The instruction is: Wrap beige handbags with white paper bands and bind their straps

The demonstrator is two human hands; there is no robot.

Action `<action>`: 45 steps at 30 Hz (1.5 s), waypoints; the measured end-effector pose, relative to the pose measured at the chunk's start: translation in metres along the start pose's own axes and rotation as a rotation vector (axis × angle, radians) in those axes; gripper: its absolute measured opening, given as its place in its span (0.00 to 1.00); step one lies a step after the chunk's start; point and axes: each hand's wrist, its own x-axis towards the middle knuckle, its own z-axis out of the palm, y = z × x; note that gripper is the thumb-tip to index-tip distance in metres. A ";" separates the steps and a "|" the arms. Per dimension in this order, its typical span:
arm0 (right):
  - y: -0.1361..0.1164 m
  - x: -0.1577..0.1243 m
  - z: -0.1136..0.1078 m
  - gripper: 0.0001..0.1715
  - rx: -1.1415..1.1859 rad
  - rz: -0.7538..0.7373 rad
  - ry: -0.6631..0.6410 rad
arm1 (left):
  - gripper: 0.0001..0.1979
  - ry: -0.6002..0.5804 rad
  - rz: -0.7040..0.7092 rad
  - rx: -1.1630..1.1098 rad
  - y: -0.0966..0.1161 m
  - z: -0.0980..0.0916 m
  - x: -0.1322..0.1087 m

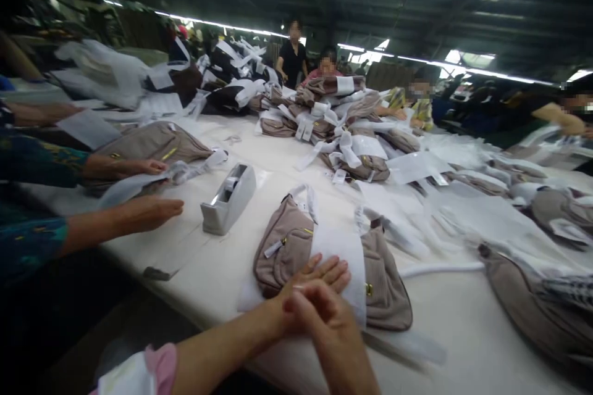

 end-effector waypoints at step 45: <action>0.052 0.013 -0.098 0.31 0.181 0.277 0.385 | 0.44 -0.046 -0.026 -0.017 0.001 -0.002 0.004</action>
